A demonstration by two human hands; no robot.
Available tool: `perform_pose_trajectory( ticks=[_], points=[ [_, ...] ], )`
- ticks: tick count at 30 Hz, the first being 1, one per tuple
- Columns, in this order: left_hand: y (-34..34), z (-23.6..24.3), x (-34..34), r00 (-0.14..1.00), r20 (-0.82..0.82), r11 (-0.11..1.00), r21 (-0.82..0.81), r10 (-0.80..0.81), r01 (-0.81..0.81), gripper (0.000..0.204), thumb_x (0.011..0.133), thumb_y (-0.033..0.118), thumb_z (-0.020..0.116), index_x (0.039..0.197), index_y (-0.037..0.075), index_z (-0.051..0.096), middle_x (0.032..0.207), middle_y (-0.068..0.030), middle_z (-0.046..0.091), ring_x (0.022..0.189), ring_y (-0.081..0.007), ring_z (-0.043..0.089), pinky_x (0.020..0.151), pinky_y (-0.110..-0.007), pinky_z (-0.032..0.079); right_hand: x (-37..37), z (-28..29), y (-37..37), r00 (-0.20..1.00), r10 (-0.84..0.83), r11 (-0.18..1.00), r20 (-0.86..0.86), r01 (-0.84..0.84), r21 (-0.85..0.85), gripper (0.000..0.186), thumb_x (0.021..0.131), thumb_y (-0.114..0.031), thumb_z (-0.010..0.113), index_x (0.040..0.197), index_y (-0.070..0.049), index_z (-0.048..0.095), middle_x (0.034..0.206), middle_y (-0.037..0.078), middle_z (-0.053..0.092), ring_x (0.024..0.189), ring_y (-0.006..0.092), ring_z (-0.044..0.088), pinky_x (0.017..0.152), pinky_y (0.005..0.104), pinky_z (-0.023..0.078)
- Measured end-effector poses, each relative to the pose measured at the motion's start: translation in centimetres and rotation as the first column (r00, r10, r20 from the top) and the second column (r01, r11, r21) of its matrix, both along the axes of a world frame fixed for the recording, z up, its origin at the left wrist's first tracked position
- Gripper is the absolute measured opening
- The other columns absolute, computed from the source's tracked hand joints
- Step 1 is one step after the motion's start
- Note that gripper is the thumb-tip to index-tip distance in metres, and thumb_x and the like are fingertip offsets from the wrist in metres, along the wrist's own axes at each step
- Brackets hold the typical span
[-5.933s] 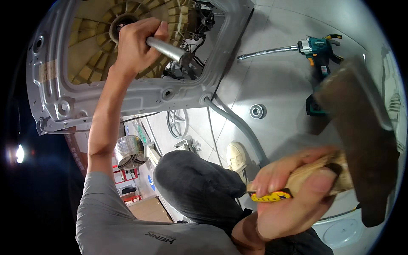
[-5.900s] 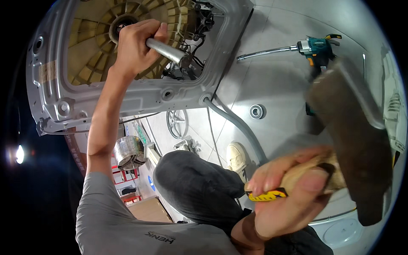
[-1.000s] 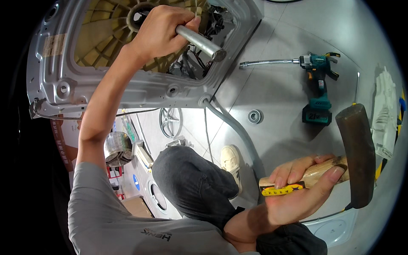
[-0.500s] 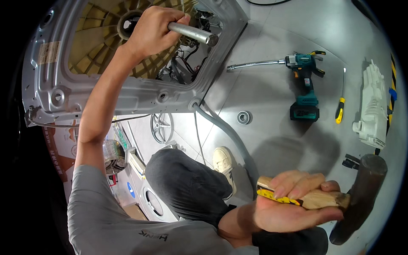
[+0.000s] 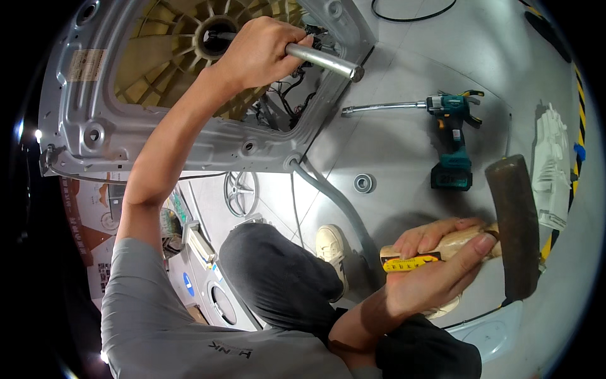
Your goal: The person strikes a metal bar into the central axis of a washing machine drum using a hammer, then stands up and walks around the disassembled unit.
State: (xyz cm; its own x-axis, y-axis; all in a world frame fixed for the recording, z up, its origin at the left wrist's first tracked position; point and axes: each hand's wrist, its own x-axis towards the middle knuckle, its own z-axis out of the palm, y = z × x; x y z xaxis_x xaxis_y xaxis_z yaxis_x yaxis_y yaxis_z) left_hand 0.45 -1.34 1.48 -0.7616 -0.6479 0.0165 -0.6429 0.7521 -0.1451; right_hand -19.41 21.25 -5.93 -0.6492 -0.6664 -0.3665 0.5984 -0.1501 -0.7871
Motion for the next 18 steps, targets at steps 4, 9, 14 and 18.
perform_pose_trajectory(
  ticks=[4, 9, 14, 18],
  points=[
    [0.5, -0.1, 0.6, 0.999, 0.005, 0.999, -0.019, 0.040, -0.040, 0.022, 0.079, 0.017, 0.053, 0.063, 0.001, 0.053, 0.058, -0.0159, 0.050, 0.059, -0.0363, 0.050, 0.056, -0.044, 0.041, 0.4, -0.5, 0.6, 1.000, 0.004, 1.000, -0.004, -0.004, -0.016, 0.044, 0.095, -0.048, 0.039, 0.086, -0.005, 0.048, 0.053, 0.003, 0.042, 0.034, 0.0100, 0.036, 0.035, 0.0194, 0.036],
    [1.2, -1.2, 0.4, 1.000, -0.009, 1.000, -0.023, 0.008, -0.009, 0.021, 0.079, 0.017, 0.054, 0.064, 0.002, 0.056, 0.057, -0.0151, 0.050, 0.058, -0.0353, 0.050, 0.056, -0.043, 0.041, 1.2, -0.9, 0.4, 0.995, 0.039, 0.999, 0.088, -0.041, 0.022, 0.044, 0.094, -0.046, 0.042, 0.084, -0.004, 0.046, 0.051, 0.003, 0.040, 0.034, 0.0094, 0.035, 0.034, 0.0196, 0.034],
    [1.7, -1.1, -0.1, 0.999, 0.020, 0.998, -0.028, 0.050, -0.049, 0.020, 0.078, 0.015, 0.055, 0.064, 0.002, 0.055, 0.057, -0.0156, 0.050, 0.056, -0.0354, 0.049, 0.053, -0.042, 0.040, 0.7, -1.7, 0.3, 0.993, 0.048, 0.997, 0.106, -0.055, 0.062, 0.045, 0.094, -0.047, 0.043, 0.085, -0.003, 0.047, 0.052, 0.003, 0.041, 0.034, 0.0088, 0.035, 0.034, 0.0192, 0.033],
    [2.8, -0.6, -0.1, 0.998, -0.020, 0.998, 0.004, 0.058, -0.058, 0.020, 0.078, 0.014, 0.054, 0.063, 0.001, 0.054, 0.056, -0.0159, 0.048, 0.054, -0.0360, 0.047, 0.050, -0.041, 0.038, 0.3, -2.2, 0.1, 0.993, 0.039, 0.996, 0.115, -0.048, 0.078, 0.045, 0.094, -0.048, 0.043, 0.086, -0.004, 0.047, 0.053, 0.003, 0.041, 0.034, 0.0085, 0.035, 0.034, 0.0191, 0.032]
  ],
)
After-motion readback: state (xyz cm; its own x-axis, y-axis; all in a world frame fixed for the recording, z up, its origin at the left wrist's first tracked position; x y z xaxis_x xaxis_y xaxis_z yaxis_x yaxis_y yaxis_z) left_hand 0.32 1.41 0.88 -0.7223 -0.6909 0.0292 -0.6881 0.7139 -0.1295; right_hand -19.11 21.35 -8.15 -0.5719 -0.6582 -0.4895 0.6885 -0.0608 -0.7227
